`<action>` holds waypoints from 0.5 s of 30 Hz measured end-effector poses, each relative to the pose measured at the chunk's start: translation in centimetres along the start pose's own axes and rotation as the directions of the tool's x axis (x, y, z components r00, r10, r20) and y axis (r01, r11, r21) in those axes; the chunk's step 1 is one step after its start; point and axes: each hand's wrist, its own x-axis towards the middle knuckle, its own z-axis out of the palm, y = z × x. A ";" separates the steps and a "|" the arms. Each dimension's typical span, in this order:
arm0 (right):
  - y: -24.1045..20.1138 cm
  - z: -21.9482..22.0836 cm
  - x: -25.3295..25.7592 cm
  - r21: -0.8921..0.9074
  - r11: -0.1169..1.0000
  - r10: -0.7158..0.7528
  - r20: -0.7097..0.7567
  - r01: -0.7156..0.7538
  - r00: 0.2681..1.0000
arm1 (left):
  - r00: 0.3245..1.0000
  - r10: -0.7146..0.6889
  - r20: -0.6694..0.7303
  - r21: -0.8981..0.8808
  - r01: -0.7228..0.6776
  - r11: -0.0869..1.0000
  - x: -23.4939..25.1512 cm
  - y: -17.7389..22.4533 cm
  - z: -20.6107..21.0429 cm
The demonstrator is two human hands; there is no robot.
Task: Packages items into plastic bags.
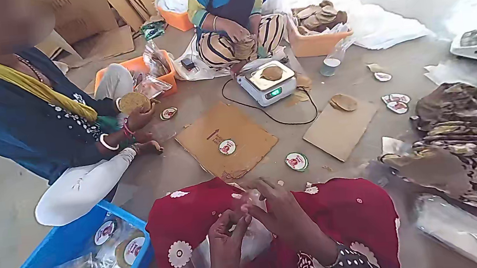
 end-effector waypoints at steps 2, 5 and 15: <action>0.6 -0.5 -0.4 0.020 1.000 0.000 0.063 -0.001 0.998 | 0.999 0.034 0.008 0.005 -0.034 0.999 0.1 0.3 0.1; 1.5 -1.3 -0.6 0.073 0.997 -0.039 0.070 0.034 0.997 | 0.998 0.059 0.037 0.010 -0.060 0.998 0.3 1.0 0.3; 0.9 -0.8 -0.3 0.287 0.956 -0.066 0.035 0.053 0.997 | 0.986 0.166 0.019 0.087 -0.167 0.982 0.2 1.3 1.6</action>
